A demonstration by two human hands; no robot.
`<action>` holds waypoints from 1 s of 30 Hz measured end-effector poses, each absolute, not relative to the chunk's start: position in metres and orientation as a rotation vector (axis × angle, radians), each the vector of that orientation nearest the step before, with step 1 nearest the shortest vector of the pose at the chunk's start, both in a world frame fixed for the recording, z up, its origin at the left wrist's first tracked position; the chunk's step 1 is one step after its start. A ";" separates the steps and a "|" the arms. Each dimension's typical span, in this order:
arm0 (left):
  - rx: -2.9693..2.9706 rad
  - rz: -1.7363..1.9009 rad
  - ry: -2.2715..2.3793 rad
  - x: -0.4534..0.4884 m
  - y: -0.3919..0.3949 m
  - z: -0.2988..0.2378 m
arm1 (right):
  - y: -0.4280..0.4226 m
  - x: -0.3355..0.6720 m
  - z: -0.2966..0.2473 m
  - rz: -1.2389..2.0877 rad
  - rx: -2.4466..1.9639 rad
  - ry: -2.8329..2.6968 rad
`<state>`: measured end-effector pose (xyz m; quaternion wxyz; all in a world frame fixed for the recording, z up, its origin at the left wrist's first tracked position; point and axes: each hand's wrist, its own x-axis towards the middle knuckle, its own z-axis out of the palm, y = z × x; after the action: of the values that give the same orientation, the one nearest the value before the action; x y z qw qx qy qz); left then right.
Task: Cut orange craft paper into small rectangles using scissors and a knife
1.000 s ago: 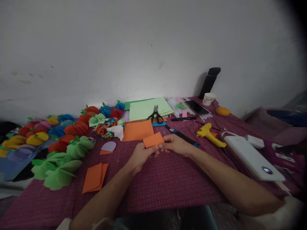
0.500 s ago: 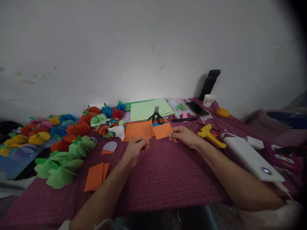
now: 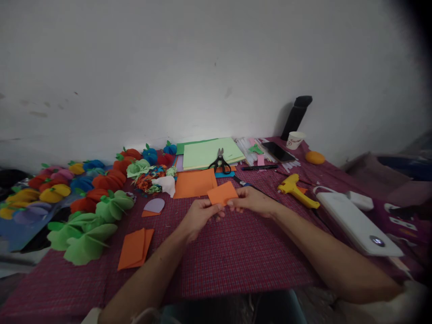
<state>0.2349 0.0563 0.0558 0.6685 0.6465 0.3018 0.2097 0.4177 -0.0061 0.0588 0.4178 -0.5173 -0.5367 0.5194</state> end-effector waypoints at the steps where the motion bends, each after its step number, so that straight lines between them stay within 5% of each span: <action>1: 1.462 0.465 0.681 0.235 0.056 0.056 | -0.006 0.416 0.059 1.320 -1.300 -1.352; 30: 1.507 0.453 0.668 0.232 0.063 0.058 | -0.009 0.414 0.062 1.462 -1.299 -1.271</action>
<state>0.2316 0.0635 0.0582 0.6564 0.6650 0.2948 0.2000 0.4142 -0.0093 0.0621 0.3936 -0.5121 -0.5009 0.5761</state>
